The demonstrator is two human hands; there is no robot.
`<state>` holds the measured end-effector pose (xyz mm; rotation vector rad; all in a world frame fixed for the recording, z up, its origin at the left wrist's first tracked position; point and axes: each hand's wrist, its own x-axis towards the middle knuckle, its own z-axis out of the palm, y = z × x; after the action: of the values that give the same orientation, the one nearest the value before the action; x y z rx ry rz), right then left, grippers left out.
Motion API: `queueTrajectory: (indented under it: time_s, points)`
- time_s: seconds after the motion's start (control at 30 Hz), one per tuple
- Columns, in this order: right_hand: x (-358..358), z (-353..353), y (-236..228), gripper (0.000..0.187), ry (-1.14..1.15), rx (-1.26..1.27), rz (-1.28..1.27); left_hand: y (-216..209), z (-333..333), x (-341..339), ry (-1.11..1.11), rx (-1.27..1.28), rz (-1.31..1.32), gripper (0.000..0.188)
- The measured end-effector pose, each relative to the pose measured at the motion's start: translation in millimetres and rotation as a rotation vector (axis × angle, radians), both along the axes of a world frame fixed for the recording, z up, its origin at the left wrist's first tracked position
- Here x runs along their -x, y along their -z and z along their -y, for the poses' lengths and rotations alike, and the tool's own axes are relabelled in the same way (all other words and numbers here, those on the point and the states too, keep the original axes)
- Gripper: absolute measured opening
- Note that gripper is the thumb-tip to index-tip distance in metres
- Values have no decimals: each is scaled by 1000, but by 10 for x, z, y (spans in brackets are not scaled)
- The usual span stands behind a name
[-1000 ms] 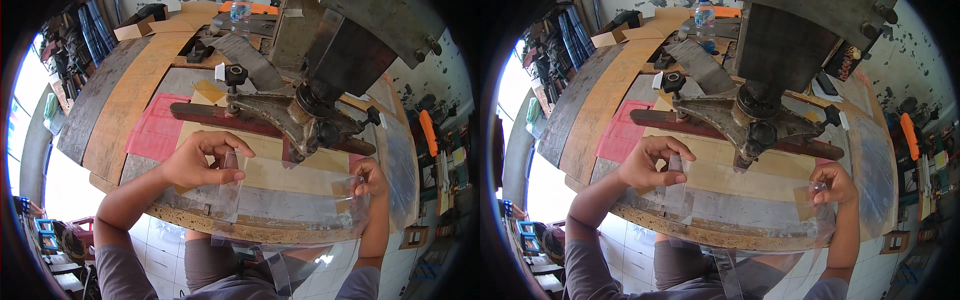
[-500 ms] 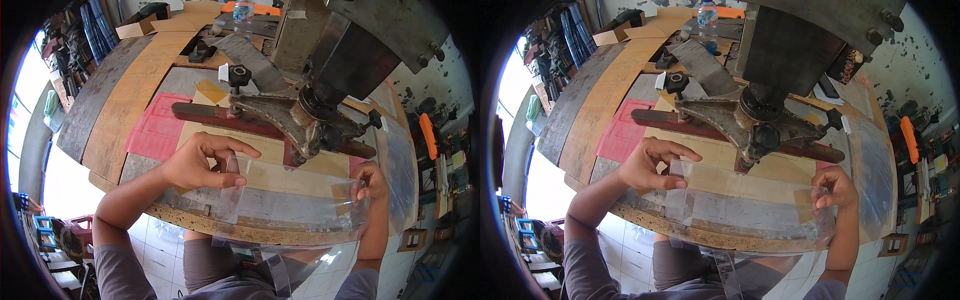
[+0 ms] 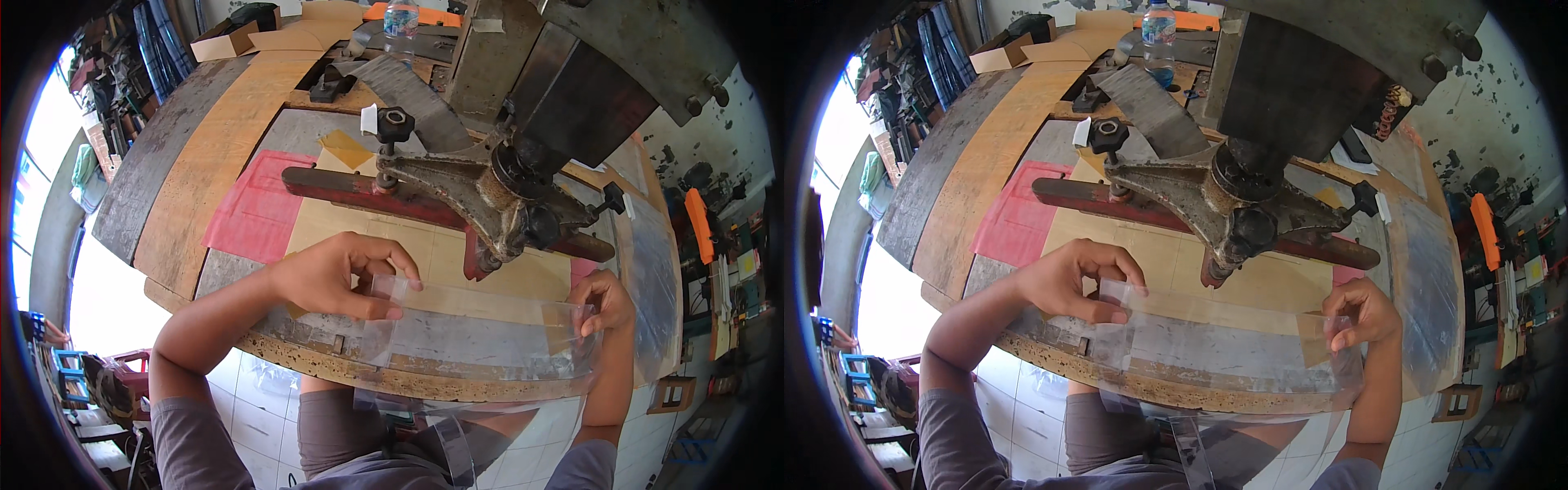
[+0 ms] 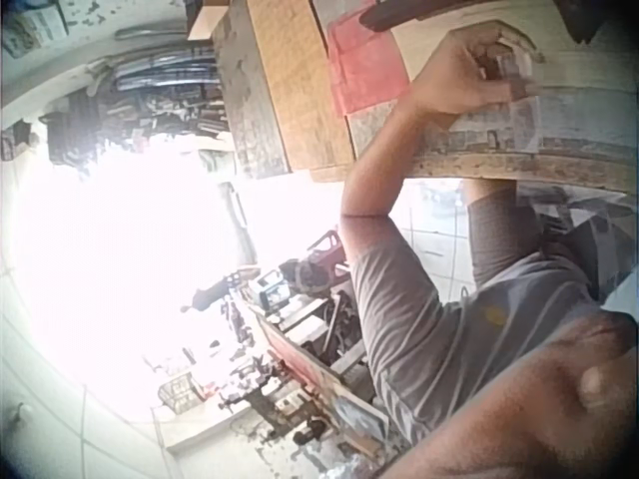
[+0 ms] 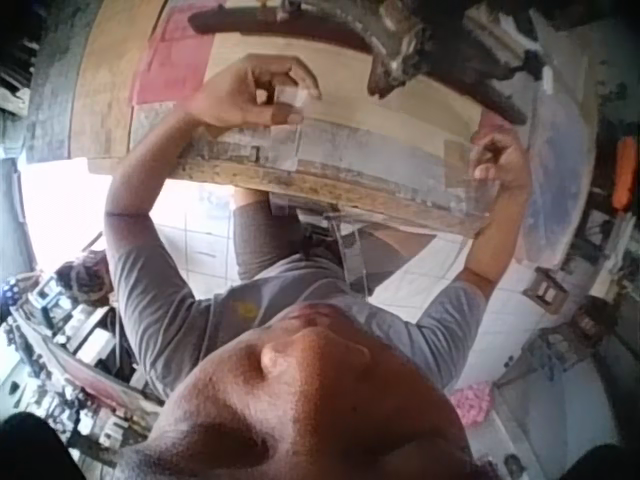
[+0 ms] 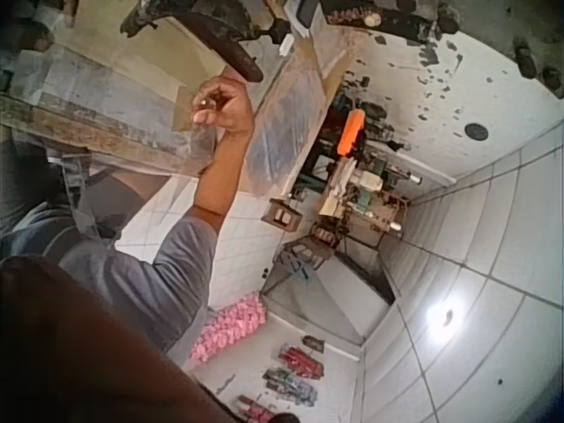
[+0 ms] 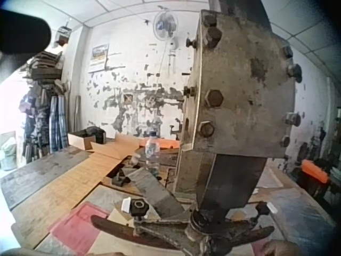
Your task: The person aligns a clear plastic sheet on a wooden board, secures the corners with pieces of adhesive tape, and pulls down the handle of a manual press to apply pressure to the sheet.
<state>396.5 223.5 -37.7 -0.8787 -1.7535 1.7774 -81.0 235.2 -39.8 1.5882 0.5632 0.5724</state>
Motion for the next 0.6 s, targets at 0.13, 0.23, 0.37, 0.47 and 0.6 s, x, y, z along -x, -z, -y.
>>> queueTrajectory:
  time_s: [0.13, 0.23, 0.37, 0.47, 0.6]
  points:
    - [129, 32, -115, 28, -59, 187, 181, -30, -46, -5, -23, -709, -631, 39]
    - [174, 1, -38, 28, -105, 170, 252, 100, -40, -37, -158, -740, -680, 45]
    - [131, -23, 40, 29, -144, 209, 338, 220, -56, -33, -278, -842, -759, 52]
    - [137, -24, 71, 30, -138, 143, 330, 221, -54, -66, -331, -771, -845, 59]
    - [200, -9, -6, 30, -100, 210, 348, 248, -80, -53, -315, -802, -837, 63]
